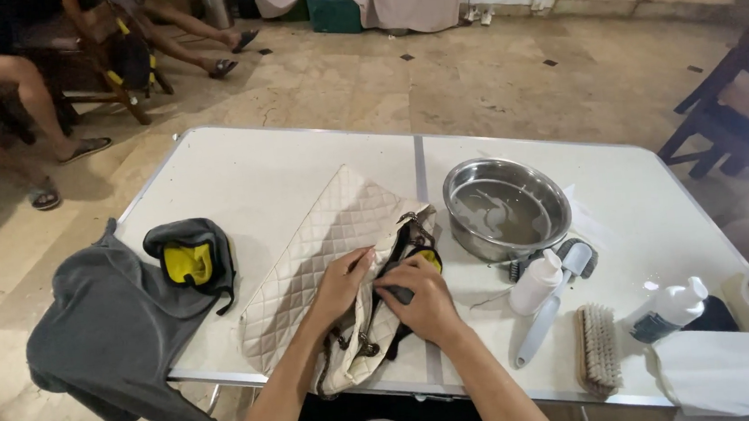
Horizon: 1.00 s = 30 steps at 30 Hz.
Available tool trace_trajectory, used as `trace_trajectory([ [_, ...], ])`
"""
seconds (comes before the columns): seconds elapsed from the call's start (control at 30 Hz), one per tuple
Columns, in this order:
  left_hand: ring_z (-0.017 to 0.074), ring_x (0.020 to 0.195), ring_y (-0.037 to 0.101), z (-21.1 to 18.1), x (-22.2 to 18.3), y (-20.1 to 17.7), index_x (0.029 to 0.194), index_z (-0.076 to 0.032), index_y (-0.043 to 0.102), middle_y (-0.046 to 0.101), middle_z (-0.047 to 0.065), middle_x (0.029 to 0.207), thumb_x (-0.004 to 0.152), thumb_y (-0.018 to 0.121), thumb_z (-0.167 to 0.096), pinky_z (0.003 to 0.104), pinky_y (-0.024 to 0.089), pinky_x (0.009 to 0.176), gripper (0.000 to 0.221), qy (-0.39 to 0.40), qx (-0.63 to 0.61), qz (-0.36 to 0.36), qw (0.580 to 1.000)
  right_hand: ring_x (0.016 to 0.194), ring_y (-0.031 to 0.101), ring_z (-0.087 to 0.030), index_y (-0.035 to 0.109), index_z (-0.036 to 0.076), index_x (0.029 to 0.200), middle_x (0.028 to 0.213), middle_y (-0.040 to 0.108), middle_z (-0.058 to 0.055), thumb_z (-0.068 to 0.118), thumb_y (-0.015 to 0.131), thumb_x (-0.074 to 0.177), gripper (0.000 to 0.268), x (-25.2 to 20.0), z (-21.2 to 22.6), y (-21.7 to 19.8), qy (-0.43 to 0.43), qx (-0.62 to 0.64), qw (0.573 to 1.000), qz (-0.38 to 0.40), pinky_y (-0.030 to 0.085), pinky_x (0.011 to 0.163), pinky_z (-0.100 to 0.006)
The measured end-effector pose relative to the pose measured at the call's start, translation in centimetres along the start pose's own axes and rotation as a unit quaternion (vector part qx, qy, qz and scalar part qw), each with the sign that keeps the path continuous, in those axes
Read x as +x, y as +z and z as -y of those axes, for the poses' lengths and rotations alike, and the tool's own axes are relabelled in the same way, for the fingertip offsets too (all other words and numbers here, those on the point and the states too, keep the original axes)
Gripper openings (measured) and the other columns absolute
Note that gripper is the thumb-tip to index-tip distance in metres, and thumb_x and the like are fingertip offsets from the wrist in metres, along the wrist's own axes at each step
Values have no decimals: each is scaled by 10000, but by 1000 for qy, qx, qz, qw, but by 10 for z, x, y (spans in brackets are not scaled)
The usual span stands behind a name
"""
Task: Cleaning a white quilted handbag using a brush, cleaning solution, and a cloth.
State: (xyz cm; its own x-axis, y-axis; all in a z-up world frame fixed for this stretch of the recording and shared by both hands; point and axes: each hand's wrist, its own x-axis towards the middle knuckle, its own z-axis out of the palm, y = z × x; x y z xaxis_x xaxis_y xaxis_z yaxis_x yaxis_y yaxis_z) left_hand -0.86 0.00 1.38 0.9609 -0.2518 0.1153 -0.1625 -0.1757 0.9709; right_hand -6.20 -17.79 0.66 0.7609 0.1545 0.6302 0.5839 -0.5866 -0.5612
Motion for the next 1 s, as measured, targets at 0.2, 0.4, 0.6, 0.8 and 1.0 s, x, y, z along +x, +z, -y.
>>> trace_trajectory([
  [0.2, 357, 1291, 602, -14, -4, 4, 1297, -122, 733, 722, 167, 1272, 1025, 546, -482, 495, 448, 1091, 489, -24, 22, 20, 999, 915, 689, -224, 809, 144, 997, 955, 791, -25, 106, 734, 933, 106, 17, 14, -9, 1, -40, 984, -172, 553, 799, -314],
  [0.4, 388, 1278, 597, 7, 7, 5, 1281, -75, 727, 710, 199, 1273, 1022, 578, -498, 514, 434, 1105, 518, 4, -3, 8, 1000, 949, 671, -256, 822, 213, 895, 926, 795, 26, 149, 792, 842, 88, 5, 6, 7, -35, -7, 999, -31, 534, 825, -381],
  [0.6, 409, 1308, 572, 3, -4, 8, 1326, -30, 684, 679, 221, 1319, 1012, 567, -410, 512, 423, 1115, 507, 6, 26, -7, 1000, 952, 661, -286, 773, 149, 895, 898, 764, -26, 122, 832, 756, 153, 3, -3, 13, -59, -37, 996, -47, 557, 836, -411],
  [0.8, 365, 1289, 590, 7, -3, 6, 1305, -136, 717, 708, 157, 1281, 1011, 568, -473, 515, 451, 1081, 471, -1, 23, -8, 1000, 1097, 625, -455, 631, 23, 1163, 1232, 562, -178, 63, 725, 844, 336, 3, -17, 6, 162, -54, 982, -81, 572, 859, -552],
  [1.0, 369, 1249, 622, 23, 10, 9, 1307, -226, 722, 733, 119, 1245, 1019, 512, -597, 486, 480, 1057, 514, -7, 41, 7, 999, 1055, 687, -412, 729, 29, 1108, 1125, 701, -163, 28, 728, 908, 200, 7, 15, -1, 39, -5, 996, -78, 563, 891, -549],
])
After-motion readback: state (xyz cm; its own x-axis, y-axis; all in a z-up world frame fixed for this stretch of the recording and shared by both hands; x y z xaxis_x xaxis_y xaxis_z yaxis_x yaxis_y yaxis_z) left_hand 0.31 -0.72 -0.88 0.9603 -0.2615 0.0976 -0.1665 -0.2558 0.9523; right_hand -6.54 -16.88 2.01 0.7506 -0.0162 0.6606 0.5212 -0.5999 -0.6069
